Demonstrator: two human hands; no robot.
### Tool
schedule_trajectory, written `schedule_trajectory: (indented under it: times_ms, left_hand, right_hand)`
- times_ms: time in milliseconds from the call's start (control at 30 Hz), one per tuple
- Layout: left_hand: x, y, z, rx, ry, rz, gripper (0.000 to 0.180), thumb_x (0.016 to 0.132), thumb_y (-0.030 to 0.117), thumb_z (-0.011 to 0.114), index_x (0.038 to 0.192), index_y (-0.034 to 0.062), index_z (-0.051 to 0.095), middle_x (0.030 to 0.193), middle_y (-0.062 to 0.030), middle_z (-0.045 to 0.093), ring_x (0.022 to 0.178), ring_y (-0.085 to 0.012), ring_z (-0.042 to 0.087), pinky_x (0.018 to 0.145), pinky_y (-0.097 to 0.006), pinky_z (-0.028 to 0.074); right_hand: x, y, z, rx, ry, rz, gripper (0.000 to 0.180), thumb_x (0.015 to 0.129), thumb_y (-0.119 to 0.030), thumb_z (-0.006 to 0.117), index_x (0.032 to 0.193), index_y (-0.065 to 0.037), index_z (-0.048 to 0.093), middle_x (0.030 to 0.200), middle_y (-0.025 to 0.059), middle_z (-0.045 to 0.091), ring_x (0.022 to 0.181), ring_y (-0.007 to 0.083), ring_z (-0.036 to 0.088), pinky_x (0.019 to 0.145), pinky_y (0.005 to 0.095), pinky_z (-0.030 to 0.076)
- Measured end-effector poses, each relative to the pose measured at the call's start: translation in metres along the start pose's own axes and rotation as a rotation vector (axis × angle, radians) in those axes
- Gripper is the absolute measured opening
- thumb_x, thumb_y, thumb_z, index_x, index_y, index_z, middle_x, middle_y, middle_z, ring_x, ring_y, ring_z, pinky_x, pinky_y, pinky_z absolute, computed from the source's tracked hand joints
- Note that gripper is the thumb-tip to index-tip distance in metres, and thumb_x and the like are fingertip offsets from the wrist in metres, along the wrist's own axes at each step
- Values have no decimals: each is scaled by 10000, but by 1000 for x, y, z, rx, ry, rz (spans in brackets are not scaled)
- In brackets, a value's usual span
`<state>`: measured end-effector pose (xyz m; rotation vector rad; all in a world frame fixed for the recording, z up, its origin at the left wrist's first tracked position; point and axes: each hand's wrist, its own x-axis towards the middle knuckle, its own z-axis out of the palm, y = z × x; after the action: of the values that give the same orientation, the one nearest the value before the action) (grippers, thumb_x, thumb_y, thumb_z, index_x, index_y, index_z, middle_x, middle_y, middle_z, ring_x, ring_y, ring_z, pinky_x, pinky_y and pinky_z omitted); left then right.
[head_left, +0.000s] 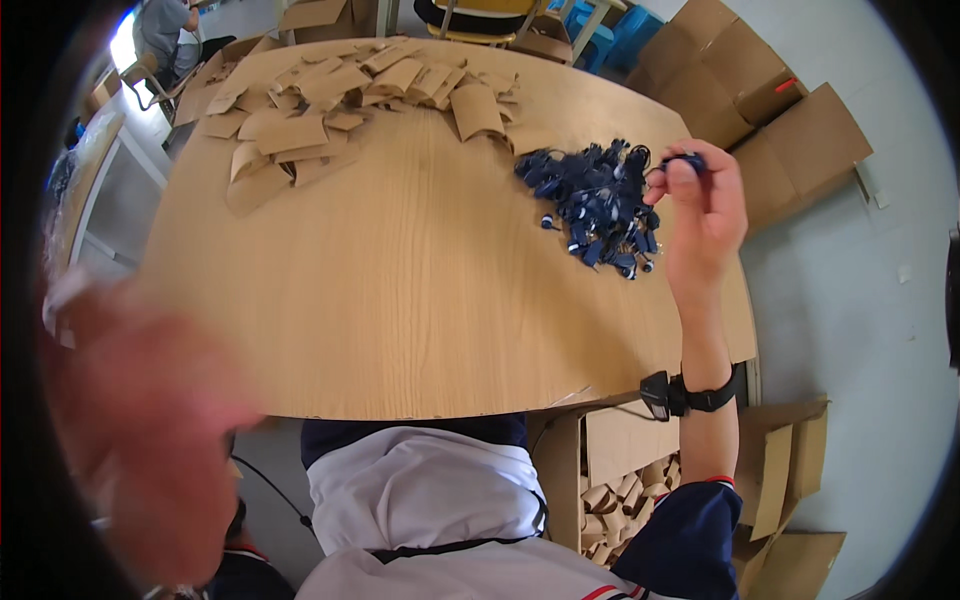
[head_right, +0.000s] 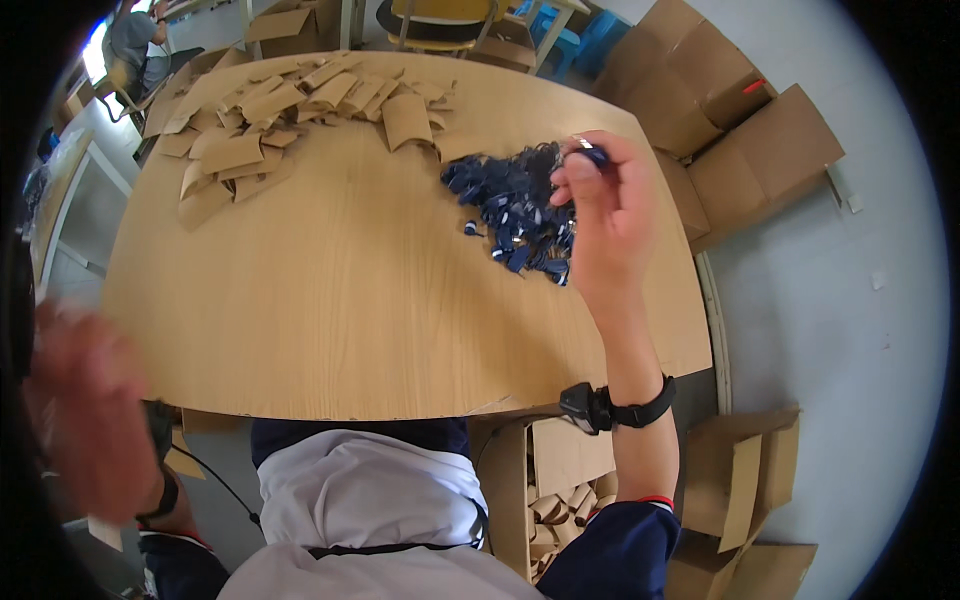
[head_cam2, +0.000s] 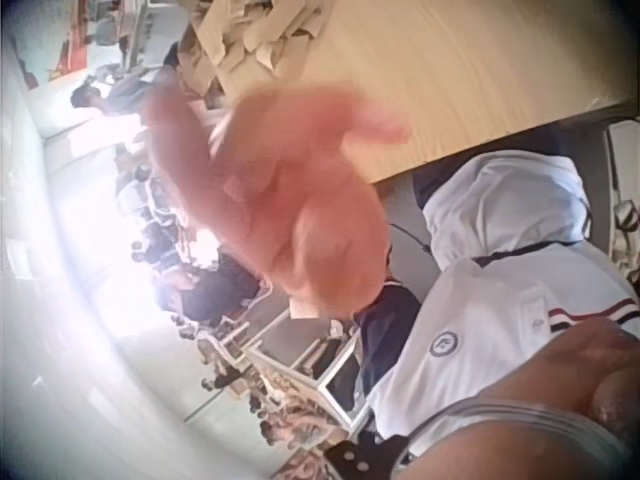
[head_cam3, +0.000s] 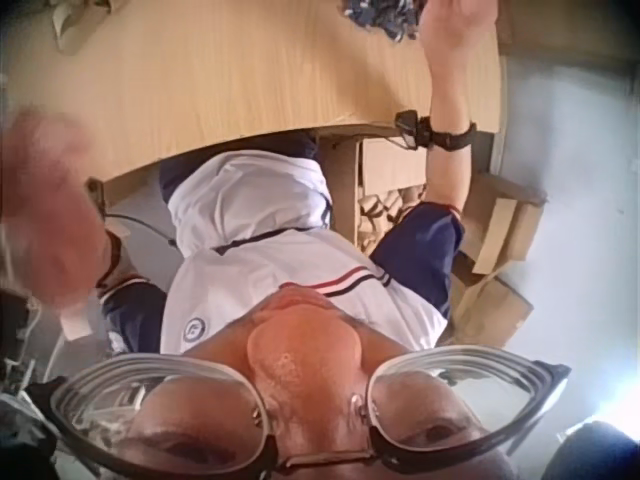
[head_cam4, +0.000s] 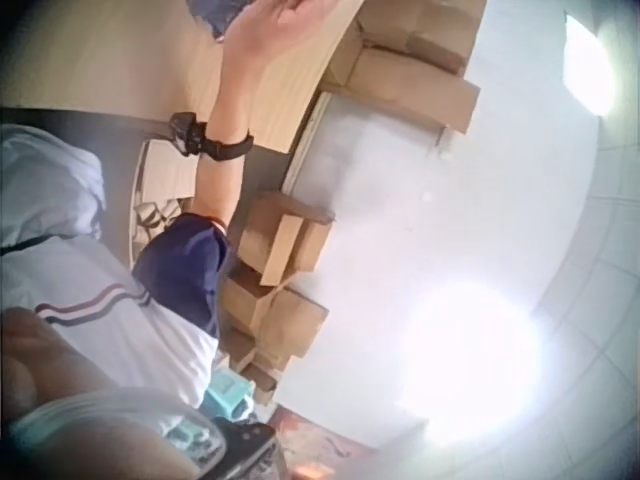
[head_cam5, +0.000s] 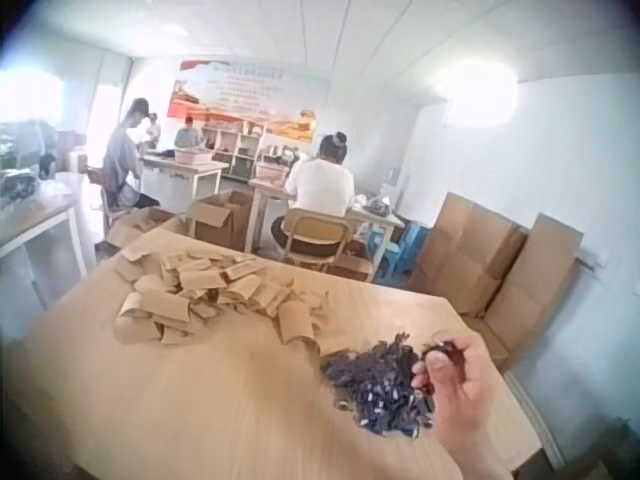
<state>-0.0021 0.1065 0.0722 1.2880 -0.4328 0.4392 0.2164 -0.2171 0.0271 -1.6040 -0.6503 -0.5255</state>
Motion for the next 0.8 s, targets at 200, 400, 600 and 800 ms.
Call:
schedule_trajectory:
  times_ms: [200,400,600,800]
  left_hand:
    - [96,-105,78,202,-305,-58,482,940,269,604,1313,-16,499,1232,-134,590,1119,-190,577,980,-328,444]
    - [111,-142,108,-186,-345,-299,286,952,182,593,1112,-54,610,955,-99,696,894,-118,666,752,-247,519]
    - [102,-133,106,-61,-178,-190,228,955,135,612,1070,-60,645,825,-77,698,707,-102,647,637,-257,521]
    - [91,-151,80,491,-206,297,271,931,93,615,1177,-10,568,869,-147,685,751,-238,695,602,-343,519]
  right_hand:
    - [8,-54,0,11,111,-174,224,981,-103,563,1153,26,502,995,111,589,764,134,628,632,286,569]
    - [2,-79,39,116,54,-103,150,971,-86,575,1079,14,544,943,85,570,663,114,593,559,226,493]
    - [-21,-70,40,-22,62,-16,121,896,-43,685,964,-9,590,814,40,620,588,28,515,499,170,396]
    - [-20,-63,46,158,-88,474,229,894,-129,693,1075,-4,630,814,5,604,612,41,521,524,183,393]
